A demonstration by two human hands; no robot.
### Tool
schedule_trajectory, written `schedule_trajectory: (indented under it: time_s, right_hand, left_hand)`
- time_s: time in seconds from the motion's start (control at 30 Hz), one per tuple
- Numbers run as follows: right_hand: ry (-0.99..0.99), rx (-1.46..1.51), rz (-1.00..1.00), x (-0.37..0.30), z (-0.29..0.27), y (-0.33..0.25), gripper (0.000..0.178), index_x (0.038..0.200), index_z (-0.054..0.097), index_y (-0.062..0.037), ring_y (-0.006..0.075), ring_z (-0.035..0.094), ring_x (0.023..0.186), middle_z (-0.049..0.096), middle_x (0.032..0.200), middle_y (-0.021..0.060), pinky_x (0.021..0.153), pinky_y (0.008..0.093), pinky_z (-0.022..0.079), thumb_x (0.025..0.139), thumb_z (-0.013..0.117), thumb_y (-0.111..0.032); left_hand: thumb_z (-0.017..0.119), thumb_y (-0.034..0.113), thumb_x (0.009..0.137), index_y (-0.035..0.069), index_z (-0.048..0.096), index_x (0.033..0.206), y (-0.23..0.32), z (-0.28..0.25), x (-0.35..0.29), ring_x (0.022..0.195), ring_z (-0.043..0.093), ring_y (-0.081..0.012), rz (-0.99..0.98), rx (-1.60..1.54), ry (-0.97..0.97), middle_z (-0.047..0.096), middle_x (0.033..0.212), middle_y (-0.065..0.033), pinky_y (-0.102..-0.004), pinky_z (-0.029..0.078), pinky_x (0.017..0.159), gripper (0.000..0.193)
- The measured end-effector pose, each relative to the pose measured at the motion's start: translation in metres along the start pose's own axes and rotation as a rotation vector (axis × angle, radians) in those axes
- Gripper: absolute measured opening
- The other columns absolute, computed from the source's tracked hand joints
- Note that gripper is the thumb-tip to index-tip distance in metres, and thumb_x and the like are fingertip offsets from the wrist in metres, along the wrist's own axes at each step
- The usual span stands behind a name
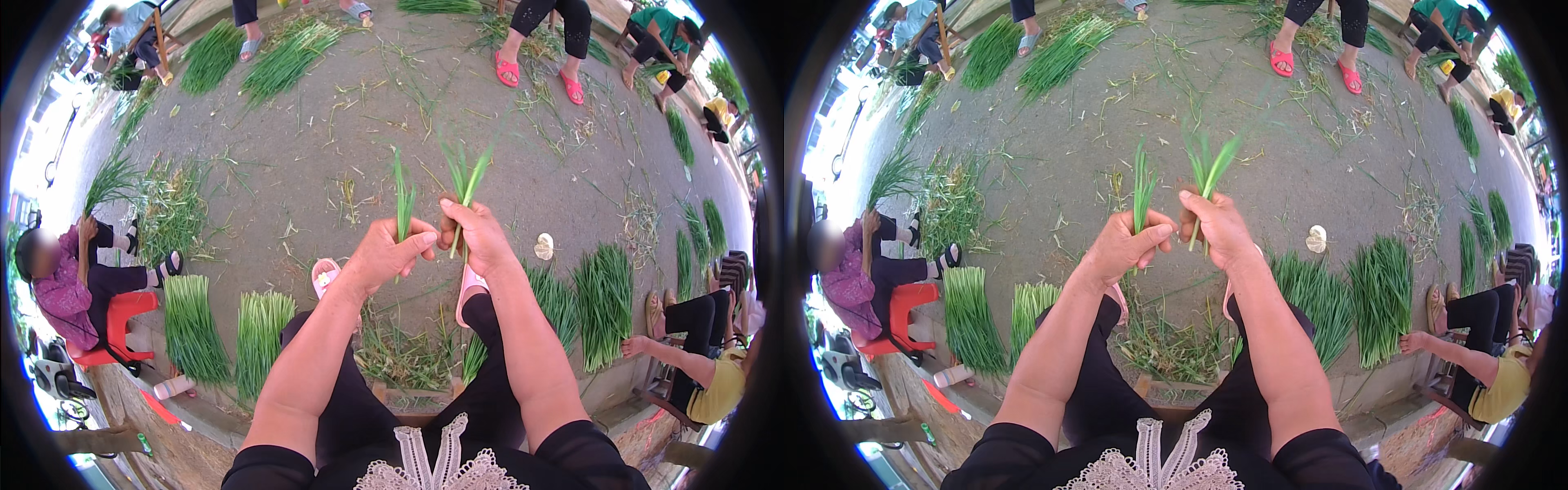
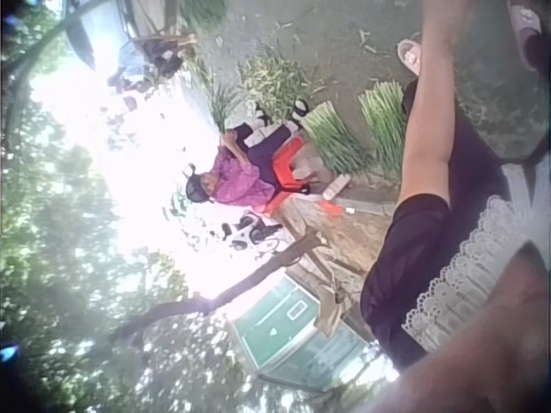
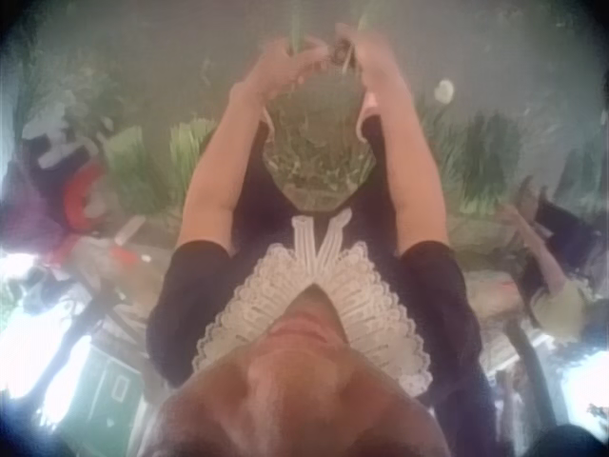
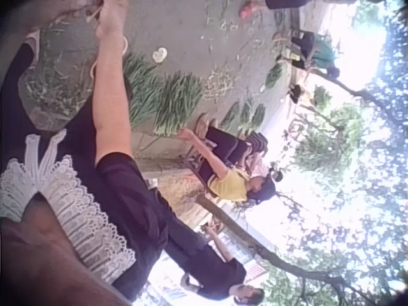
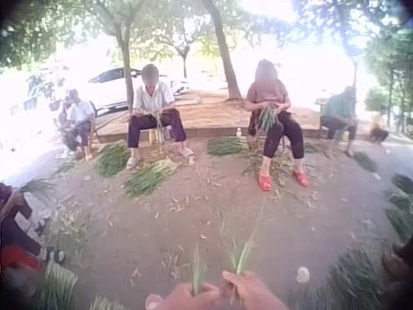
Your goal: The person cleans and sorts green chive stalks by hand, removing withered leaves and debris before placing the cleaned stalks into organized piles on the ground.
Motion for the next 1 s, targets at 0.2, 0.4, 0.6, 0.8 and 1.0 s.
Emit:
schedule_trajectory:
  time_s: [0.2,0.4,0.6,0.8,1.0]
  right_hand:
    - [-0.129,0.061,0.086,-0.007,0.008,-0.005,0.020,0.074,0.051,-0.0063,0.0057,0.033,0.040,0.045,0.056,-0.0015,0.036,0.0248,0.024,0.082,0.061,-0.021]
    - [-0.182,-0.152,0.139,-0.011,0.010,-0.008,0.022,0.069,0.050,-0.0064,0.0044,0.030,0.039,0.041,0.053,-0.0035,0.035,0.0233,0.021,0.083,0.060,-0.020]
    - [-0.080,-0.022,0.025,-0.005,0.009,-0.004,0.018,0.071,0.051,-0.0063,0.0051,0.033,0.039,0.041,0.054,-0.0024,0.035,0.0234,0.024,0.082,0.060,-0.017]
    - [0.120,0.152,-0.050,-0.001,0.003,-0.009,0.017,0.080,0.050,-0.0056,0.0065,0.037,0.041,0.046,0.059,0.0002,0.036,0.0241,0.029,0.083,0.059,-0.019]
    - [0.126,0.158,-0.006,0.001,-0.001,-0.006,0.020,0.086,0.052,-0.0050,0.0086,0.045,0.047,0.053,0.072,0.0050,0.040,0.0250,0.037,0.084,0.059,-0.024]
  left_hand:
    - [0.062,0.022,0.081,0.005,0.063,0.087,-0.003,-0.001,0.001,0.046,0.044,-0.0031,-0.024,0.122,-0.029,0.058,0.066,-0.0009,-0.0181,0.034,0.041,0.018]
    - [0.063,0.021,0.079,0.006,0.062,0.086,-0.008,-0.001,0.002,0.048,0.046,-0.0034,0.005,0.310,-0.077,0.059,0.068,-0.0005,-0.0193,0.036,0.043,0.016]
    - [0.062,0.021,0.081,0.005,0.062,0.090,-0.010,0.000,0.003,0.051,0.050,-0.0047,0.055,0.237,-0.007,0.060,0.071,-0.0015,-0.0201,0.039,0.044,0.019]
    - [0.050,0.022,0.088,0.002,0.058,0.098,-0.007,-0.007,0.005,0.054,0.053,-0.0072,-0.050,-0.073,0.066,0.063,0.081,-0.0054,-0.0203,0.042,0.049,0.024]
    - [0.046,0.025,0.090,0.004,0.054,0.107,-0.011,-0.014,0.011,0.070,0.056,-0.0107,-0.102,-0.447,0.071,0.061,0.097,-0.0058,-0.0234,0.045,0.061,0.029]
Point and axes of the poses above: each hand's wrist, its own x-axis towards the middle knuckle, its own z-axis out of the palm, y = z × x, the point moved 1 cm from there along x, towards the middle knuckle
